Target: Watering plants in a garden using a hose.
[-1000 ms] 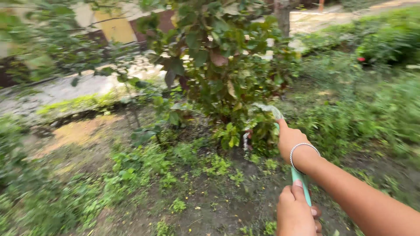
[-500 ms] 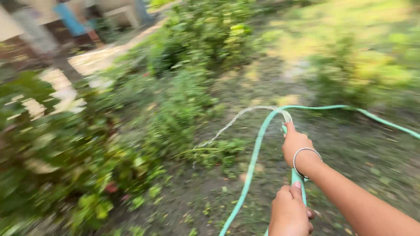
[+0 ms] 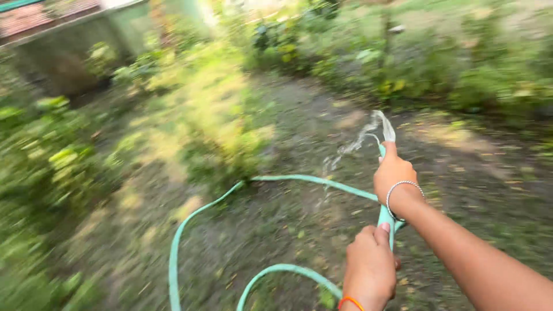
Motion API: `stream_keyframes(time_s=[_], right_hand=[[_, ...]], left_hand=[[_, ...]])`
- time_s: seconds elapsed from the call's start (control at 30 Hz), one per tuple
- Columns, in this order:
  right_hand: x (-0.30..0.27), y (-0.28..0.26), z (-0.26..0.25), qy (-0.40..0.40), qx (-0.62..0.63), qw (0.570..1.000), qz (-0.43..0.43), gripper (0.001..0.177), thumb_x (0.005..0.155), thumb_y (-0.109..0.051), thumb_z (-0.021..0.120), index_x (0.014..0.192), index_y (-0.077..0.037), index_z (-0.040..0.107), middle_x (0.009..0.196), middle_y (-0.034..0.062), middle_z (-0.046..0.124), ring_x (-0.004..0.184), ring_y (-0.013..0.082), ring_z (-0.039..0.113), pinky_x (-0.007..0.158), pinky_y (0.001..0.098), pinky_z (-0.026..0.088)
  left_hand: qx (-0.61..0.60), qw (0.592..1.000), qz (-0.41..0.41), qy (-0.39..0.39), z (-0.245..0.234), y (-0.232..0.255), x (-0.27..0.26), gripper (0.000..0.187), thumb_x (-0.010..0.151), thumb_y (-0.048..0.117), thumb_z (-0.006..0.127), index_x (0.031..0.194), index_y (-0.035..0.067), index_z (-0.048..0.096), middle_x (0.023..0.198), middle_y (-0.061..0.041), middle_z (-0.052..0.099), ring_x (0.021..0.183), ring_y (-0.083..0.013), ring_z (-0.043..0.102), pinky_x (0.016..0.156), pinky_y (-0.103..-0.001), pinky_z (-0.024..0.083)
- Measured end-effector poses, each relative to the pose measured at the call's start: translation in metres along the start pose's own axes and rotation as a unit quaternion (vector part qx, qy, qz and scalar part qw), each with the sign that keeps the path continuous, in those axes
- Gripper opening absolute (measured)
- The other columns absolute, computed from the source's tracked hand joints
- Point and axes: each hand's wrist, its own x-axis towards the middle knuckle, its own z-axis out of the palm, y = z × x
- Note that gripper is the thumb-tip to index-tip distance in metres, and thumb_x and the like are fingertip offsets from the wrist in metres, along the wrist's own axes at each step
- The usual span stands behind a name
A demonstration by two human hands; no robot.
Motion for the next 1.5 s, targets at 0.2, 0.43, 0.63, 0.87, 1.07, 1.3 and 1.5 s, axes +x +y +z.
stream_keyframes(time_s=[0.2,0.43,0.63,0.87,1.07,1.3,1.5], right_hand=[[0.093,0.157,-0.087,0.101,-0.058,0.992,0.051,0.045,0.099,-0.015,0.049,0.143,-0.017,0.042,0.103,0.0314,0.069,0.098,0.0536,0.065,0.088,0.0612,0.05],[0.13,0.222,-0.166,0.135,-0.088,0.98,0.114,0.041,0.105,-0.018,0.044,0.145,-0.016,0.04,0.102,0.0306,0.07,0.097,0.053,0.066,0.087,0.0626,0.05],[0.176,0.279,-0.196,0.171,-0.099,0.96,0.2,0.043,0.106,-0.021,0.042,0.148,-0.018,0.038,0.105,0.0299,0.07,0.099,0.0526,0.066,0.089,0.0619,0.051],[0.227,0.36,-0.19,0.2,-0.122,0.904,0.359,0.046,0.105,-0.022,0.042,0.151,-0.023,0.036,0.106,0.0293,0.07,0.101,0.0517,0.067,0.09,0.0614,0.051],[0.301,0.375,-0.2,0.223,-0.146,0.891,0.368,0.042,0.106,-0.023,0.041,0.149,-0.02,0.039,0.102,0.0292,0.072,0.098,0.0518,0.068,0.09,0.0612,0.052],[0.387,0.392,-0.187,0.264,-0.179,0.907,0.273,0.041,0.107,-0.02,0.044,0.148,-0.016,0.042,0.099,0.032,0.069,0.093,0.0534,0.066,0.084,0.0626,0.052],[0.446,0.421,-0.186,0.21,-0.176,0.921,0.277,0.043,0.107,-0.018,0.044,0.149,-0.013,0.039,0.095,0.0318,0.07,0.089,0.0519,0.068,0.083,0.0612,0.053]], left_hand=[[0.075,0.986,0.14,-0.043,0.169,0.036,0.075,0.044,0.108,0.041,0.045,0.102,0.005,0.068,0.084,-0.022,0.068,0.085,-0.0453,0.066,0.074,-0.058,0.048],[-0.023,0.98,0.056,-0.187,0.251,0.103,0.087,0.047,0.106,0.044,0.041,0.101,0.003,0.063,0.071,-0.019,0.07,0.071,-0.0355,0.075,0.07,-0.051,0.054],[0.02,0.964,0.086,-0.249,0.335,0.11,0.154,0.043,0.107,0.044,0.043,0.103,0.007,0.064,0.069,-0.017,0.069,0.069,-0.0309,0.074,0.067,-0.048,0.054],[0.036,0.938,0.183,-0.292,0.474,0.042,0.259,0.043,0.104,0.046,0.052,0.099,0.007,0.07,0.074,-0.02,0.071,0.073,-0.0368,0.075,0.066,-0.053,0.055],[0.017,0.923,0.193,-0.331,0.514,0.076,0.324,0.041,0.102,0.049,0.055,0.104,0.012,0.074,0.082,-0.018,0.075,0.082,-0.0361,0.076,0.074,-0.052,0.057],[-0.007,0.898,0.203,-0.389,0.414,0.197,0.375,0.045,0.112,0.04,0.043,0.1,0.001,0.061,0.079,-0.023,0.07,0.076,-0.0394,0.071,0.066,-0.05,0.052],[-0.007,0.91,0.124,-0.395,0.444,0.232,0.409,0.041,0.11,0.039,0.042,0.1,0.002,0.057,0.079,-0.022,0.067,0.068,-0.0354,0.071,0.063,-0.049,0.052]])
